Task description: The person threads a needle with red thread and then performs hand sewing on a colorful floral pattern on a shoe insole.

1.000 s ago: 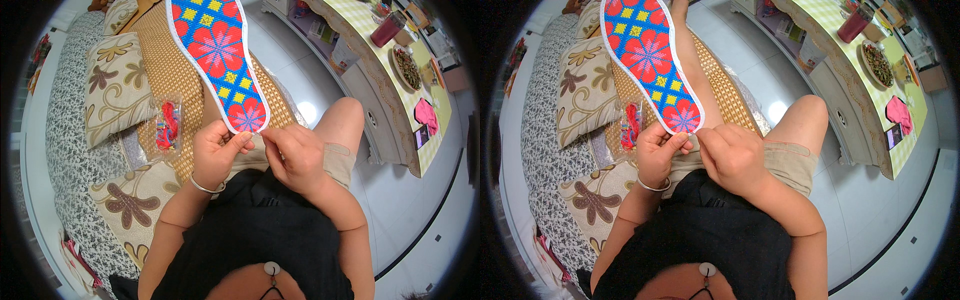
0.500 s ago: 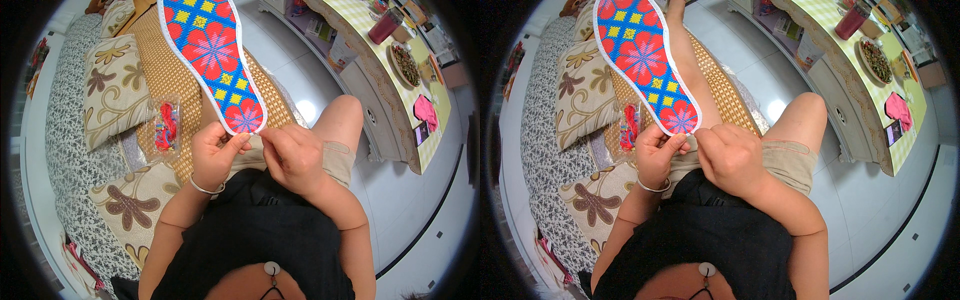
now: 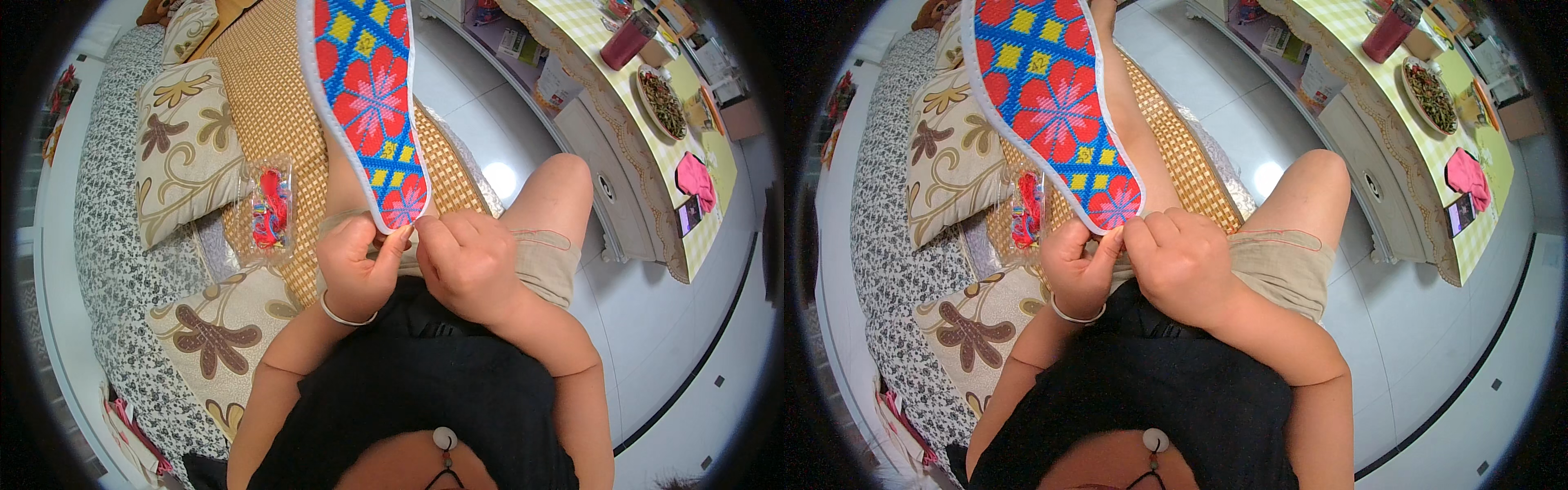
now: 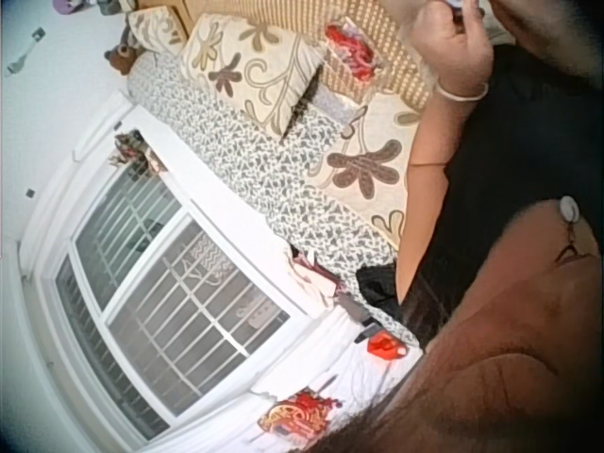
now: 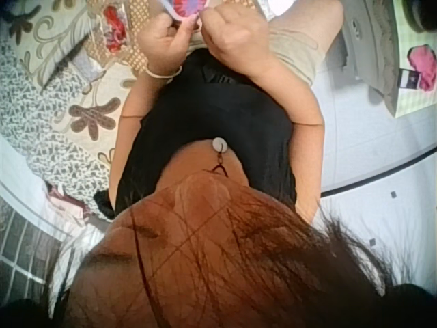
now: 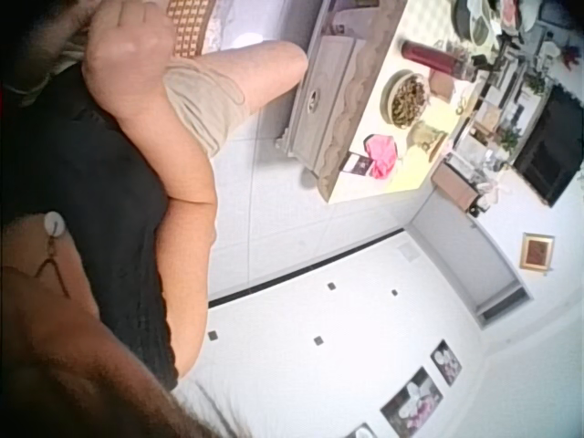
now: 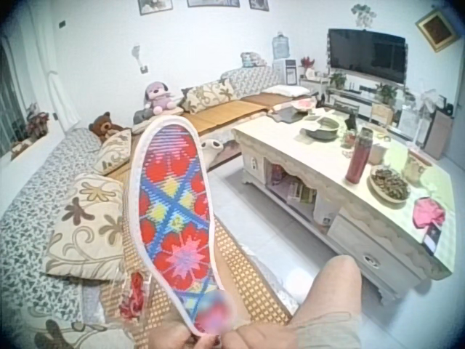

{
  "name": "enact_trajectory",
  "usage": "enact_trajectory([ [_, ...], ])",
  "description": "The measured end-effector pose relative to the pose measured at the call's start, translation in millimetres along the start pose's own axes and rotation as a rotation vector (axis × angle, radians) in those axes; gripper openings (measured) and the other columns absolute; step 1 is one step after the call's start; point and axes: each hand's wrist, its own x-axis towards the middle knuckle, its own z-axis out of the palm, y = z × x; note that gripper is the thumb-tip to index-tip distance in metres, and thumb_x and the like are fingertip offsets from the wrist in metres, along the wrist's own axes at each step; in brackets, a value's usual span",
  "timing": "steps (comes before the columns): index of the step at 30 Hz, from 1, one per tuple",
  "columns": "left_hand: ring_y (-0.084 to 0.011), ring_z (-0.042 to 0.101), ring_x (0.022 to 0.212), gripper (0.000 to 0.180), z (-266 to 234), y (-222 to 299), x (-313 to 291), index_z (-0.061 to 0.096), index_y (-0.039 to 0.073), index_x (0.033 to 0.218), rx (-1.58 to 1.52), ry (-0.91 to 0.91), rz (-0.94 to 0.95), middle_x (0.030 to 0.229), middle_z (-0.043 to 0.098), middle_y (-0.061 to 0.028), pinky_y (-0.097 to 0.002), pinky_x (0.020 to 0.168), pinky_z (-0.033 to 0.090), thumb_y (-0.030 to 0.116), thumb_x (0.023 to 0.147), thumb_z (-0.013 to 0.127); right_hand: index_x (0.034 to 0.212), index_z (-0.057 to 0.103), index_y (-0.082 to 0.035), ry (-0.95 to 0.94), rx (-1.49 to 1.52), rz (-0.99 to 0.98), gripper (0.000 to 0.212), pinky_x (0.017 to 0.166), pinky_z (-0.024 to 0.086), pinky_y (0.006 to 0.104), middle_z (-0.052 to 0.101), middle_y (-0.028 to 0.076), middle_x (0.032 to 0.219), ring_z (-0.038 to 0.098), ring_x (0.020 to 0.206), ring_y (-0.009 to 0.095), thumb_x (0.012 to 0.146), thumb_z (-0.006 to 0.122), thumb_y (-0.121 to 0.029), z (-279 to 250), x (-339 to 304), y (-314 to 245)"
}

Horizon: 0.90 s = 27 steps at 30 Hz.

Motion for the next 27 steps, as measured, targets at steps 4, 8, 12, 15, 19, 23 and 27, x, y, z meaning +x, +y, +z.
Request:
enact_trajectory([
  [4,-0.0175,0.061,0.056,0.007,1.7,-0.9,0.7,0.061,0.000,0.077,0.054,0.023,0.037,0.065,0.064,-0.0095,-0.0268,0.051,0.045,0.004,0.080,0.066,0.070,0.052,-0.005,0.032,0.040,0.013,0.011,0.047,0.040,0.0345,0.046,0.007,0.059,0.051,0.053,0.023,0.067,0.062,-0.007,8.1,-1.9,3.9],
  [8,-0.0175,0.062,0.056,0.007,0.8,-4.2,1.2,0.061,-0.001,0.077,-0.066,0.070,-0.102,0.064,0.063,-0.0091,-0.0267,0.051,0.046,0.003,0.080,0.066,0.070,0.051,-0.005,0.103,0.099,0.067,0.013,0.047,0.041,0.0349,0.046,0.008,0.059,0.052,0.053,0.024,0.069,0.064,-0.006,6.8,-4.9,4.7],
  [12,-0.0129,0.062,0.059,0.007,1.5,-8.1,-1.3,0.062,-0.003,0.081,-0.117,-0.003,-0.061,0.067,0.064,-0.0078,-0.0240,0.054,0.047,0.004,0.082,0.065,0.070,0.052,-0.004,0.124,0.109,0.084,0.014,0.048,0.041,0.0349,0.048,0.009,0.059,0.053,0.053,0.025,0.070,0.066,-0.005,8.6,-5.6,3.1],
  [15,-0.0110,0.062,0.062,0.007,3.2,-4.3,-1.9,0.063,-0.004,0.085,-0.356,-0.018,-0.242,0.071,0.065,-0.0075,-0.0229,0.056,0.048,0.003,0.084,0.063,0.074,0.056,-0.003,0.125,0.242,0.200,0.012,0.049,0.042,0.0333,0.053,0.009,0.063,0.053,0.054,0.023,0.074,0.067,-0.008,11.9,-6.0,3.6],
  [19,-0.0114,0.061,0.064,0.009,-5.5,0.1,0.1,0.063,-0.005,0.089,-0.532,-0.081,-0.417,0.075,0.065,-0.0088,-0.0229,0.057,0.050,0.003,0.087,0.059,0.081,0.061,0.000,0.085,0.703,0.670,0.013,0.053,0.042,0.0277,0.059,0.005,0.069,0.054,0.060,0.012,0.084,0.064,-0.013,11.3,-16.7,13.7],
  [23,-0.0116,0.060,0.065,0.011,-8.0,-6.1,-1.9,0.061,-0.006,0.091,-0.685,-0.149,-0.488,0.076,0.064,-0.0099,-0.0228,0.059,0.049,0.004,0.089,0.057,0.088,0.066,0.000,-0.084,1.200,1.067,0.014,0.063,0.041,0.0210,0.064,0.002,0.078,0.052,0.070,0.004,0.088,0.061,-0.012,10.5,-14.0,17.9],
  [27,-0.0114,0.059,0.065,0.012,-7.8,-7.1,-1.6,0.061,-0.006,0.091,-0.713,-0.173,-0.520,0.075,0.064,-0.0093,-0.0228,0.060,0.048,0.005,0.090,0.056,0.091,0.067,0.000,-0.129,1.544,1.266,0.014,0.069,0.041,0.0217,0.066,0.003,0.084,0.054,0.074,0.008,0.086,0.062,-0.012,18.9,-18.3,13.3],
])
